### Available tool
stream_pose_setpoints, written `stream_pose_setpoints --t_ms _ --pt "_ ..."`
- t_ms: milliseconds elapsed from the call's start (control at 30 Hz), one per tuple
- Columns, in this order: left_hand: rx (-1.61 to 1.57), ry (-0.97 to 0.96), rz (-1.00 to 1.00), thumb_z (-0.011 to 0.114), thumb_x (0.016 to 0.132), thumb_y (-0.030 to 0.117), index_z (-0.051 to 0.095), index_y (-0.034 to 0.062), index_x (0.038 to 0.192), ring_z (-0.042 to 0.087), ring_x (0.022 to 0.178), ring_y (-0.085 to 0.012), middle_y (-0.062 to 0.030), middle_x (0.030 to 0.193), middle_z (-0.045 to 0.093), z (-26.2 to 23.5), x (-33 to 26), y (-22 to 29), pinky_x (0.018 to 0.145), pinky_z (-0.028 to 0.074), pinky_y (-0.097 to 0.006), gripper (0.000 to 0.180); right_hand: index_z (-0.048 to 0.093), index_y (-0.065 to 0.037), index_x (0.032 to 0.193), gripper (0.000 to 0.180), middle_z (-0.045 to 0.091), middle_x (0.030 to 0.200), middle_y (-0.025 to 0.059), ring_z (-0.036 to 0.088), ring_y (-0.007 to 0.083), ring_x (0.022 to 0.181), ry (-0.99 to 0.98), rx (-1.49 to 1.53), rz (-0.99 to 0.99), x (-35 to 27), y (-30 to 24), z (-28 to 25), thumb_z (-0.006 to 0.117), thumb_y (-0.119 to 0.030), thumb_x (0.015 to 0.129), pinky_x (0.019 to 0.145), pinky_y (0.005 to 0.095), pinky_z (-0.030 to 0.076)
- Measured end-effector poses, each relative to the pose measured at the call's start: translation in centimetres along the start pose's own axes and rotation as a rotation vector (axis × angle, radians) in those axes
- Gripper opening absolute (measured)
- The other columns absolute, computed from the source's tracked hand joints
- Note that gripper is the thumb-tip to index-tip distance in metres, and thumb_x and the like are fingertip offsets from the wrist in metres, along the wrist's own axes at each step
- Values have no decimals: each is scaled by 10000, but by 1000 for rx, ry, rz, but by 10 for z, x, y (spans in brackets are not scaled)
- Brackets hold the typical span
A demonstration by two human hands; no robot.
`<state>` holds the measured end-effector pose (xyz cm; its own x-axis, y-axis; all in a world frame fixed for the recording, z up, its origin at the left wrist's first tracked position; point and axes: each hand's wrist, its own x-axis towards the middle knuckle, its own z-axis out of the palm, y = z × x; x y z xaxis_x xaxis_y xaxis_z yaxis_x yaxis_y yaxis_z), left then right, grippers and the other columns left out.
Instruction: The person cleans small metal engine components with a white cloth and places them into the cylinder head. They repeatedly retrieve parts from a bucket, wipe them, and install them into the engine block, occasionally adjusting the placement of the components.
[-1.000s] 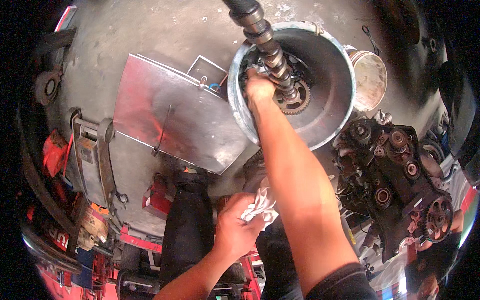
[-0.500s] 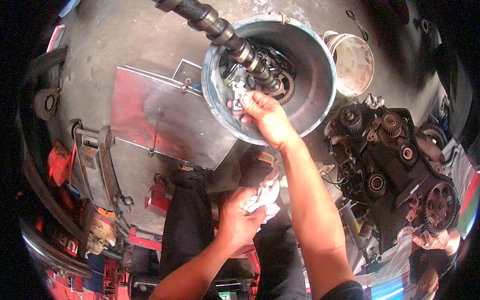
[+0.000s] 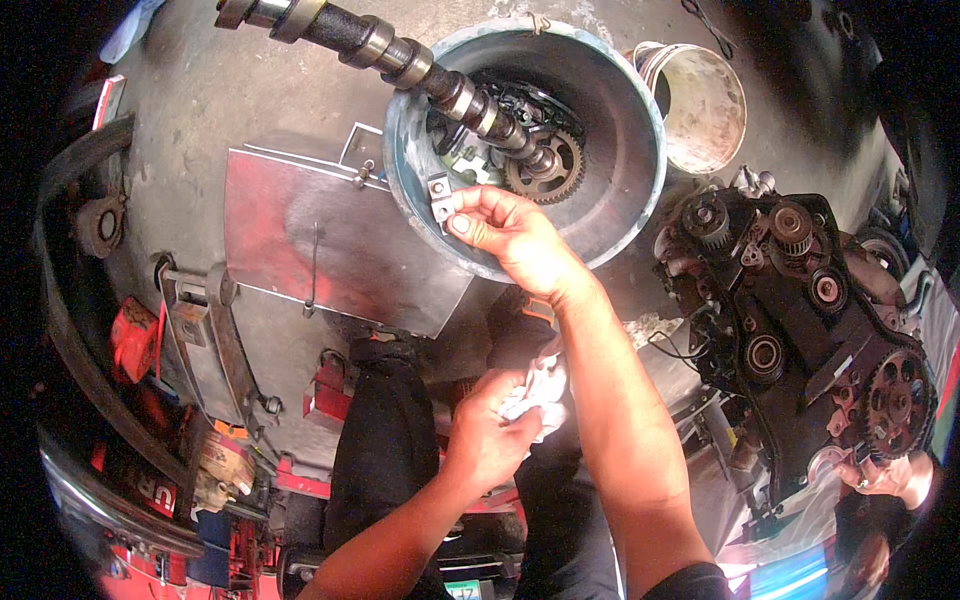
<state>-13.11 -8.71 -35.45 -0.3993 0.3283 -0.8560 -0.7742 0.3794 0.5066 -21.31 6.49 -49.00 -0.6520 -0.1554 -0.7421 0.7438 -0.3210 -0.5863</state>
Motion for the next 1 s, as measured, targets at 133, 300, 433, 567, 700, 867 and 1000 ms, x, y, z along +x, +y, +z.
stream_pose_setpoints --t_ms 133,300,433,567,700,867,1000 --pt "-27 9 12 695 841 -19 672 28 1160 711 1004 -304 -161 1105 669 -1 1 -1 871 559 -379 324 683 -50 1174 214 695 1019 -29 592 68 915 133 -66 88 5 6 -1 671 -182 1006 841 238 462" --pt "-18 33 25 720 832 14 667 19 1147 707 991 -329 -168 1108 666 -1 1 -8 858 558 -384 320 685 -30 1116 181 713 943 26 639 130 859 412 -530 209 33 28 -14 672 -148 979 782 291 500" --pt "-23 -3 35 722 829 17 659 10 1144 704 978 -335 -170 1106 664 -1 2 -8 830 564 -380 321 687 20 1070 187 746 877 102 714 212 828 610 -414 176 97 77 -33 666 -127 956 762 361 549" --pt "-74 25 -80 696 848 -49 677 6 1166 681 991 -147 -97 1055 690 -12 5 0 836 553 -295 323 601 -27 1320 354 688 1182 149 722 232 898 639 -162 89 129 65 -8 624 -164 994 751 352 575" --pt "-39 49 -45 704 853 -34 671 6 1171 691 968 -195 -117 1071 684 -15 6 -8 826 558 -321 322 521 -64 1444 594 619 1342 258 581 392 1283 580 -1129 16 119 72 -8 576 -110 854 1094 452 452" --pt "-62 22 -45 669 879 -80 656 -23 1178 686 929 -143 -98 1088 678 -19 5 -8 825 562 -285 305 573 -49 1223 356 674 1206 264 653 418 1164 510 -1322 131 131 54 -12 592 -99 871 1008 493 512" --pt "-110 22 -131 671 884 -87 642 -36 1185 682 944 -134 -94 1098 672 -21 9 -1 823 567 -280 307 535 -27 1234 344 670 1209 270 651 428 1162 525 -1354 88 136 56 -16 579 -89 898 1000 487 519"
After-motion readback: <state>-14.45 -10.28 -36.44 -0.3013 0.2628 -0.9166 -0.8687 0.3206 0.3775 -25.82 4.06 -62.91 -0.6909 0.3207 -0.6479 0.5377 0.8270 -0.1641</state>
